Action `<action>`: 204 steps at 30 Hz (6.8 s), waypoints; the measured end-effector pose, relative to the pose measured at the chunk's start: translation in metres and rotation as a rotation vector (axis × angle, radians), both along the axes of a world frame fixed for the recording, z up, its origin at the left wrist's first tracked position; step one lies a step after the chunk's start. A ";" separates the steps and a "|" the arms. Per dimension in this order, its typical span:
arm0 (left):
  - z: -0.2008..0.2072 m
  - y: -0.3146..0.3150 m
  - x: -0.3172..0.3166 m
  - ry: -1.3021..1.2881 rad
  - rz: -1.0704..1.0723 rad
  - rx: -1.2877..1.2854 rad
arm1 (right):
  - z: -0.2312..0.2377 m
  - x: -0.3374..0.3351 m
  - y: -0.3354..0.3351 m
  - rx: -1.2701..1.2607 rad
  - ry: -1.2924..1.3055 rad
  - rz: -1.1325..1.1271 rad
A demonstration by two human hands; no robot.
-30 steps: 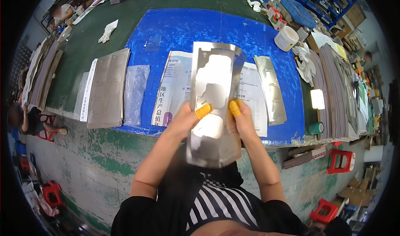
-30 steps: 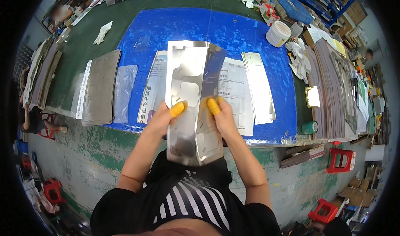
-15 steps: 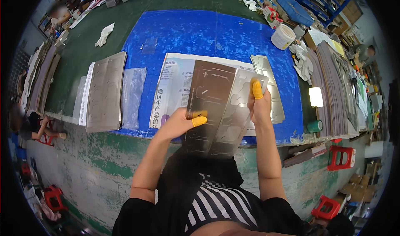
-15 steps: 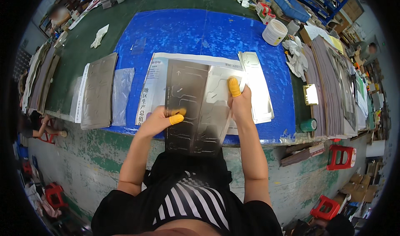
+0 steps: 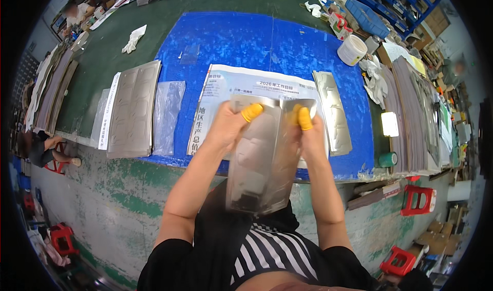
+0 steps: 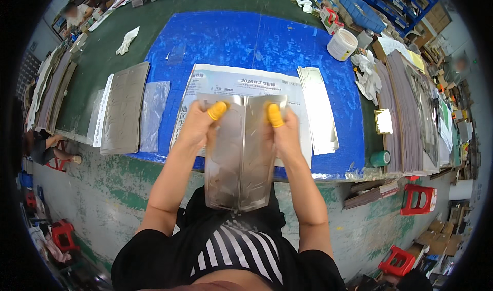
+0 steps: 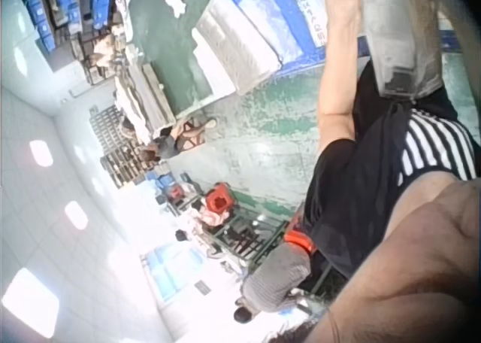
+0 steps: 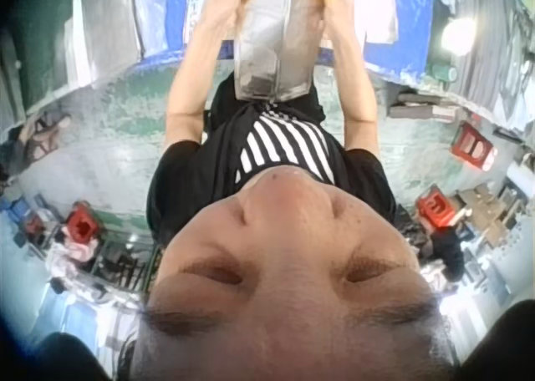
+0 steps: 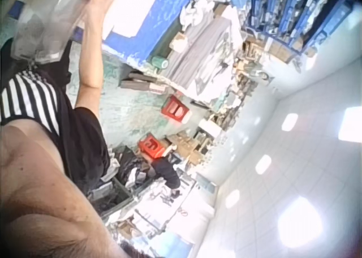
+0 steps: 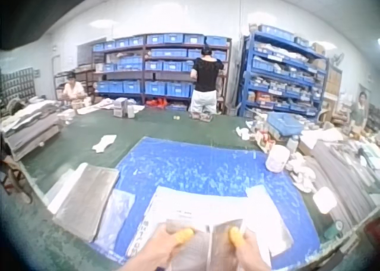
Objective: Inspect and organize thin metal fabrication sheets on a workbench.
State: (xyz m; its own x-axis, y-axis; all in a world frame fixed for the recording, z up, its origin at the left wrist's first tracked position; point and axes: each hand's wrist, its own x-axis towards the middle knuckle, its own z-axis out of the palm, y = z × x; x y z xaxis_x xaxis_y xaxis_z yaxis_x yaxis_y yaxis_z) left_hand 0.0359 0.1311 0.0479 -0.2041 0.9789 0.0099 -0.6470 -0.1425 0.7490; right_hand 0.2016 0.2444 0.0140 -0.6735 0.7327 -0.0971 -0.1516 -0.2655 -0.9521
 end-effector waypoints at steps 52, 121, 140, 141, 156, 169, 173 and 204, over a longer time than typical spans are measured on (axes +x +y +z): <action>-0.048 -0.006 -0.003 -0.080 -0.032 -0.094 | 0.008 -0.020 0.050 0.029 -0.084 -0.228; -0.101 -0.116 0.080 -0.091 -0.184 -0.618 | -0.034 0.100 -0.137 -0.428 -0.313 -0.273; -0.103 -0.110 0.087 -0.129 -0.163 -0.589 | -0.047 0.112 -0.137 -0.345 -0.242 -0.262; -0.102 -0.111 0.083 -0.122 -0.214 -0.523 | -0.051 0.116 -0.124 -0.038 -0.527 -0.111; -0.100 -0.105 0.090 -0.216 -0.125 -0.546 | -0.027 0.107 -0.141 -0.619 -0.154 -0.344; -0.093 -0.106 0.095 -0.294 -0.119 -0.500 | -0.065 0.131 -0.122 0.048 -0.555 -0.036; -0.102 -0.106 0.094 -0.286 -0.127 -0.478 | -0.028 0.111 -0.138 -0.440 -0.267 -0.354; -0.087 -0.115 0.107 0.323 -0.366 -0.326 | 0.024 -0.005 -0.124 1.280 -0.490 0.315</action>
State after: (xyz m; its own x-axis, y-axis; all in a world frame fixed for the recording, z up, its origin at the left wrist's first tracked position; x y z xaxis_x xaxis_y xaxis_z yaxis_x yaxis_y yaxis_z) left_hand 0.1427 0.0161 -0.0395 0.1108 0.9480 -0.2984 -0.3428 0.3183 0.8839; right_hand 0.1964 0.1199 0.0381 -0.9165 0.3177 0.2432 0.1644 0.8531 -0.4951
